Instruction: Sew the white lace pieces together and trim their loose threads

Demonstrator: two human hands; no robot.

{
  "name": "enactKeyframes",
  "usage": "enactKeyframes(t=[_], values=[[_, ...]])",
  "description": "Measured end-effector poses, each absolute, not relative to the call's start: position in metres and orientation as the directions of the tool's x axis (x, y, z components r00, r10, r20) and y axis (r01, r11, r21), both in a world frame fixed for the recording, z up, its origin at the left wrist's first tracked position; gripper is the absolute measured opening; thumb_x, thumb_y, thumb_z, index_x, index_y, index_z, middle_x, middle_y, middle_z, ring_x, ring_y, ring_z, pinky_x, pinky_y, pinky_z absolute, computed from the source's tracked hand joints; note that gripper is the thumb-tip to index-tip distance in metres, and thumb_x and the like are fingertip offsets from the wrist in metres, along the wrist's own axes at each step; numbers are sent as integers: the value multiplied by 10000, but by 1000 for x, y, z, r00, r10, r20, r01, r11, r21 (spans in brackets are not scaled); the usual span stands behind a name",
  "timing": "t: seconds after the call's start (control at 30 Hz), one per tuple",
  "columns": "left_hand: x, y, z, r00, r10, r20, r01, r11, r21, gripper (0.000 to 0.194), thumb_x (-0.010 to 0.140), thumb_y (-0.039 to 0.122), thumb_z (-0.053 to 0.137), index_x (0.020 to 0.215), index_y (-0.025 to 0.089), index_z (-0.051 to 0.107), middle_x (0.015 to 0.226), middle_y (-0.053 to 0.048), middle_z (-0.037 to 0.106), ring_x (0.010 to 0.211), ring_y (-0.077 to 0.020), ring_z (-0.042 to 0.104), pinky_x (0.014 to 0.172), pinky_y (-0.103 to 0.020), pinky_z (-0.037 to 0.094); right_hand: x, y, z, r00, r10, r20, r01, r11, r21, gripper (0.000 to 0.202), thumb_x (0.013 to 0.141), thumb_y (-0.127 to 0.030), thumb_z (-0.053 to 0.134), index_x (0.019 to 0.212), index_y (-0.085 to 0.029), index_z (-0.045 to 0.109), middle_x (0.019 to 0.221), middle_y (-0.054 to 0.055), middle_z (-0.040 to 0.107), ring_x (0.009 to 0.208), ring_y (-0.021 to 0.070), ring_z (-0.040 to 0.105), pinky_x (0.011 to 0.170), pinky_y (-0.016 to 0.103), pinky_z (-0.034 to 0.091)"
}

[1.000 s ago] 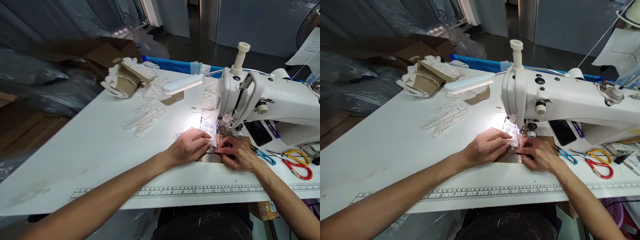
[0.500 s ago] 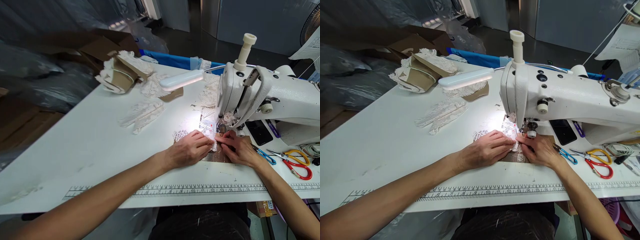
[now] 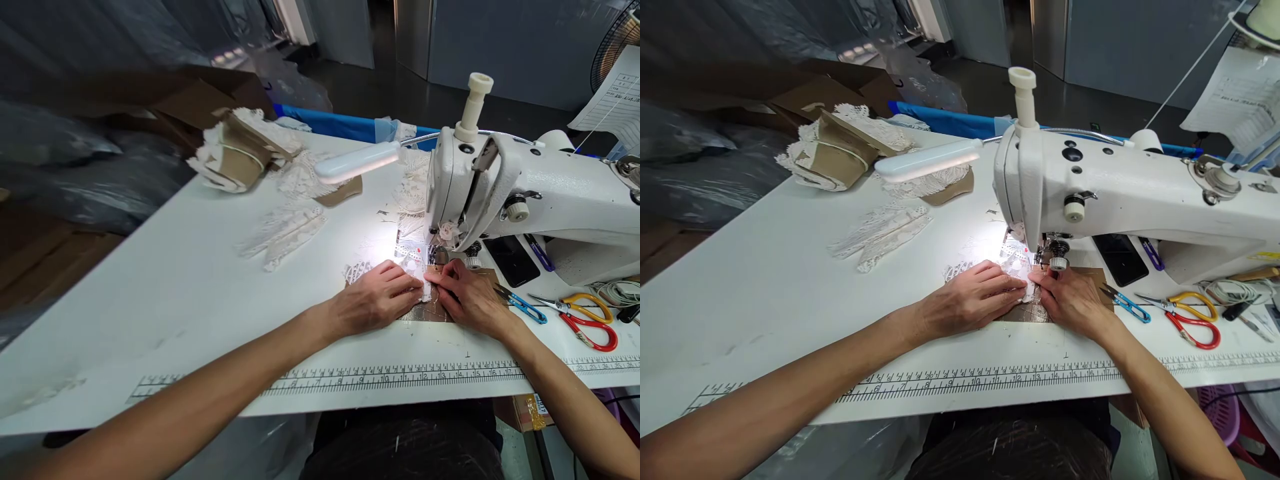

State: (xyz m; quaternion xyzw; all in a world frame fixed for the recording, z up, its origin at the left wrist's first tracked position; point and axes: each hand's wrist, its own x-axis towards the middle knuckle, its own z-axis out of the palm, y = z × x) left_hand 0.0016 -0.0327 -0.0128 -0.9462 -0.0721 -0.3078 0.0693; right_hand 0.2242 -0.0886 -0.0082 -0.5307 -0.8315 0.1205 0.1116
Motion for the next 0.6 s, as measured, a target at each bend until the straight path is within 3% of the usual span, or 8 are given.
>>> enactKeyframes(t=[0.2, 0.4, 0.6], values=[[3, -33, -10, 793, 102, 600, 184, -980, -76, 134, 1002, 148, 483, 917, 163, 586, 867, -29, 709, 654, -132, 546, 622, -288, 444, 235, -92, -13, -532, 827, 181, 706, 552, -444, 369, 914, -185, 556, 1238, -299, 690, 1074, 76, 580, 904, 181, 599, 806, 339, 536], [-3, -27, -10, 742, 194, 641, 238, -971, 17, 243, 1035, 359, 446, 1037, 155, 578, 995, -88, 708, 772, -175, 607, 683, -337, 483, 234, -94, -14, -517, 833, 197, 715, 547, -436, 344, 888, -172, 594, 1190, -278, 721, 1091, 80, 583, 909, 190, 610, 808, 357, 549], [-5, -26, -15, 814, 307, 492, 334, -942, 36, 375, 1050, 419, 354, 1092, 135, 595, 1090, -133, 680, 839, -216, 599, 694, -356, 463, 232, -95, -12, -509, 836, 207, 718, 544, -434, 327, 891, -171, 597, 1166, -284, 732, 1072, 73, 593, 841, 169, 605, 772, 328, 543]])
